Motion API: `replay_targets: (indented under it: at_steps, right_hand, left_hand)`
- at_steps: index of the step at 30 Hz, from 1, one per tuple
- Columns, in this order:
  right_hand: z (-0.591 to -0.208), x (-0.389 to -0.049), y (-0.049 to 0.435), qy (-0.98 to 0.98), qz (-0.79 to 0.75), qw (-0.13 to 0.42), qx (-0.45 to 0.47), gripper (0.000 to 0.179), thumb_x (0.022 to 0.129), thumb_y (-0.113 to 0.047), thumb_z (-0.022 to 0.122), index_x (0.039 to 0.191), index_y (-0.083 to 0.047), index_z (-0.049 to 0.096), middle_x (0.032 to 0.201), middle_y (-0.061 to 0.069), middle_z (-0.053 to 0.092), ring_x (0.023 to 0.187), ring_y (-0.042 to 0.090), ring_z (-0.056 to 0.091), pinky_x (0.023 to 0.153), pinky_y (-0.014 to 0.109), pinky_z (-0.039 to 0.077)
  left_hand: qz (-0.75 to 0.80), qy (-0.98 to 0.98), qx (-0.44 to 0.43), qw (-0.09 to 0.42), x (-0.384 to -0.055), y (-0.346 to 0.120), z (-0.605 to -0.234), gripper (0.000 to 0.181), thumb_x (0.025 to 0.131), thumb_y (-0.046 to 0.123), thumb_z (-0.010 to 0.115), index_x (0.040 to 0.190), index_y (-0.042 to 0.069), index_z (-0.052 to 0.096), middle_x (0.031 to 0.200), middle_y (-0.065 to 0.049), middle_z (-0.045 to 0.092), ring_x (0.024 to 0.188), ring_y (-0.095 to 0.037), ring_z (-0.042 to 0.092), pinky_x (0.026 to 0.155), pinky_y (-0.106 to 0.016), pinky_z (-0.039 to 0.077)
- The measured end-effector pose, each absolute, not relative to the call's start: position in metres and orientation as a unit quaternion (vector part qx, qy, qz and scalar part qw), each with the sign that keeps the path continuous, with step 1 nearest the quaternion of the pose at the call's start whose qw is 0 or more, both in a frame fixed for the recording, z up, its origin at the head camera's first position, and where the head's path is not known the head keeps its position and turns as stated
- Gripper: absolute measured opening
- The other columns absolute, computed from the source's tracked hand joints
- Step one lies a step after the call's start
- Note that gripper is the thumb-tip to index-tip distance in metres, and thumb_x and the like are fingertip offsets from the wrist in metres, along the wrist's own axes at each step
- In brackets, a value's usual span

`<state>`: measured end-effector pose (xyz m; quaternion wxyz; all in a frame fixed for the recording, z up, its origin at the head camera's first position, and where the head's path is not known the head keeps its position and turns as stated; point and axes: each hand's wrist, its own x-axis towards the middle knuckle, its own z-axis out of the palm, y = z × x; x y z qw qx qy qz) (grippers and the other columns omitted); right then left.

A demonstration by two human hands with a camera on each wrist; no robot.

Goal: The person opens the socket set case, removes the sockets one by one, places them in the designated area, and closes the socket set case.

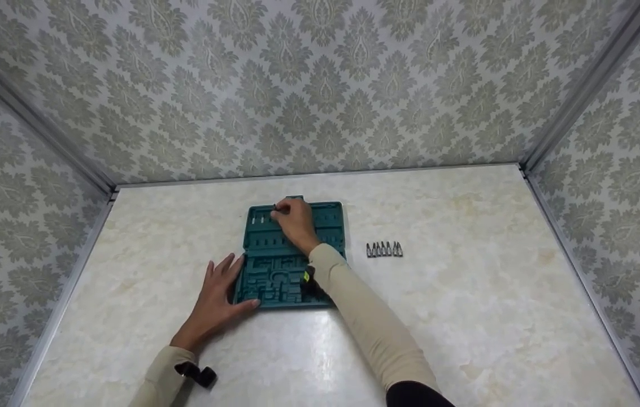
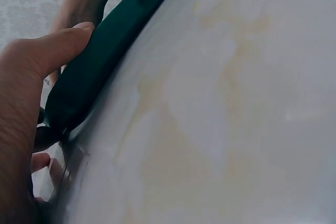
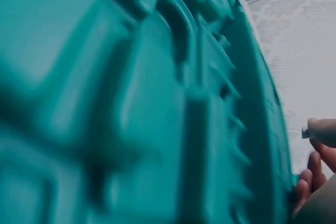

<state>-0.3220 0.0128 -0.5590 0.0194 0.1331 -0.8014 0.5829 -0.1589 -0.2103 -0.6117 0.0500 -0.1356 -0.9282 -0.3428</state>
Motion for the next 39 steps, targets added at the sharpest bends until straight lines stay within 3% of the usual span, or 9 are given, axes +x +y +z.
replay_targets:
  at_steps: [6, 14, 39]
  right_hand:
    - [-0.542, -0.315, 0.046, -0.804, 0.572, 0.004, 0.163, 0.023, 0.106, -0.009, 0.074, 0.122, 0.006, 0.075, 0.120, 0.017, 0.073, 0.109, 0.030, 0.069, 0.098, 0.048, 0.058]
    - [-0.529, -0.304, 0.086, -0.823, 0.535, 0.026, 0.189, 0.019, 0.106, -0.012, 0.075, 0.121, 0.000, 0.077, 0.119, 0.014, 0.075, 0.111, 0.030, 0.068, 0.100, 0.049, 0.056]
    - [-0.534, -0.273, 0.194, -0.858, 0.497, 0.051, 0.122, 0.014, 0.104, -0.010, 0.077, 0.116, -0.003, 0.081, 0.114, 0.013, 0.080, 0.104, 0.027, 0.069, 0.088, 0.035, 0.053]
  left_hand:
    - [-0.343, -0.929, -0.130, 0.053, -0.159, -0.209, -0.613, 0.116, 0.085, 0.073, 0.081, 0.174, 0.014, 0.035, 0.177, -0.018, 0.036, 0.168, -0.038, 0.023, 0.136, -0.060, -0.004]
    - [-0.342, -0.930, -0.124, 0.047, -0.161, -0.207, -0.611, 0.117, 0.084, 0.072, 0.082, 0.174, 0.015, 0.036, 0.175, -0.017, 0.039, 0.168, -0.036, 0.023, 0.136, -0.056, -0.006]
    - [-0.347, -0.928, -0.124, 0.049, -0.160, -0.208, -0.612, 0.116, 0.084, 0.073, 0.081, 0.174, 0.015, 0.036, 0.176, -0.020, 0.035, 0.167, -0.040, 0.022, 0.136, -0.061, -0.004]
